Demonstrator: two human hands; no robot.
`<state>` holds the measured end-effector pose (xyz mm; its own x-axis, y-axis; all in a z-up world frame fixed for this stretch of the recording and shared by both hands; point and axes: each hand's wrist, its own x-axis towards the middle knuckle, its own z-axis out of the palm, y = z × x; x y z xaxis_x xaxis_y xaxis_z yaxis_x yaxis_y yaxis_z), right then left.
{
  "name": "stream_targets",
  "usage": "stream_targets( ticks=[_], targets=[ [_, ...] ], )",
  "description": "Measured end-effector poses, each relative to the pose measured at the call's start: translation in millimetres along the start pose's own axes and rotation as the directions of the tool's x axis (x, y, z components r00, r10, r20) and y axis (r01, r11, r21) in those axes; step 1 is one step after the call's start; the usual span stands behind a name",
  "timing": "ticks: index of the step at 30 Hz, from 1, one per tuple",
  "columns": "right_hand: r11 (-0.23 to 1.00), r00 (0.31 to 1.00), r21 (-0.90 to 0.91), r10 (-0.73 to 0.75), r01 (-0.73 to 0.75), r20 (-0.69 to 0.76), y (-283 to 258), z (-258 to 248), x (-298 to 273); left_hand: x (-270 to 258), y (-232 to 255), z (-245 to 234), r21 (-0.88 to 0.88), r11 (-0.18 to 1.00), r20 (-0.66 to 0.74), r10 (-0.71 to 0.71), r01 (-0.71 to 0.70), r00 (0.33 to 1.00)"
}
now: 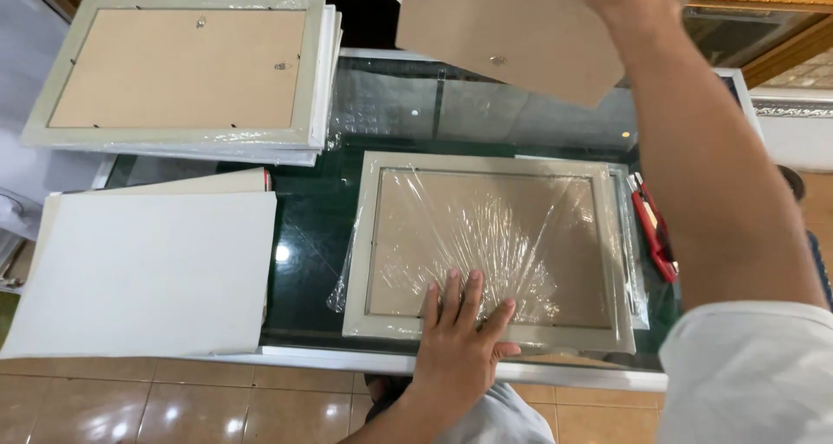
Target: Cleaning the glass and assembling a picture frame by inserting a backing board.
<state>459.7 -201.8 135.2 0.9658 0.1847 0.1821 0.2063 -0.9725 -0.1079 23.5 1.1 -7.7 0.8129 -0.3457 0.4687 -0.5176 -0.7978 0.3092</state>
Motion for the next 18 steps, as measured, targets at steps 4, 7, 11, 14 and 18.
stream_targets(
  ticks=[4, 7, 11, 14, 18],
  targets=[
    [0.976, 0.989, 0.169, -0.125, 0.137, -0.077, -11.8, -34.2, -96.6, -0.7, 1.6, 1.2, 0.034, 0.999, -0.015, 0.003, -0.002, 1.0],
    [0.969, 0.985, 0.249, -0.043, 0.0, 0.167, -83.3, -47.4, -189.7, -9.4, -1.2, 15.4, 0.069, 0.997, -0.071, -0.025, 0.03, 0.997],
    [0.974, 0.917, 0.213, -0.008, -0.084, 0.398, -89.4, 18.5, -237.5, -16.4, 5.9, 16.3, 0.124, 0.991, -0.09, -0.038, 0.049, 0.995],
    [0.991, 0.965, 0.088, -0.122, 0.104, 0.234, -97.2, 1.3, -265.3, -2.9, 7.1, 1.2, 0.193, 0.98, -0.082, -0.021, 0.036, 0.996],
    [0.955, 0.782, 0.223, -0.288, 0.194, 0.553, -130.9, -62.9, -343.5, 3.4, 5.8, -3.7, 0.256, 0.966, -0.067, -0.014, 0.03, 0.998]
  ],
)
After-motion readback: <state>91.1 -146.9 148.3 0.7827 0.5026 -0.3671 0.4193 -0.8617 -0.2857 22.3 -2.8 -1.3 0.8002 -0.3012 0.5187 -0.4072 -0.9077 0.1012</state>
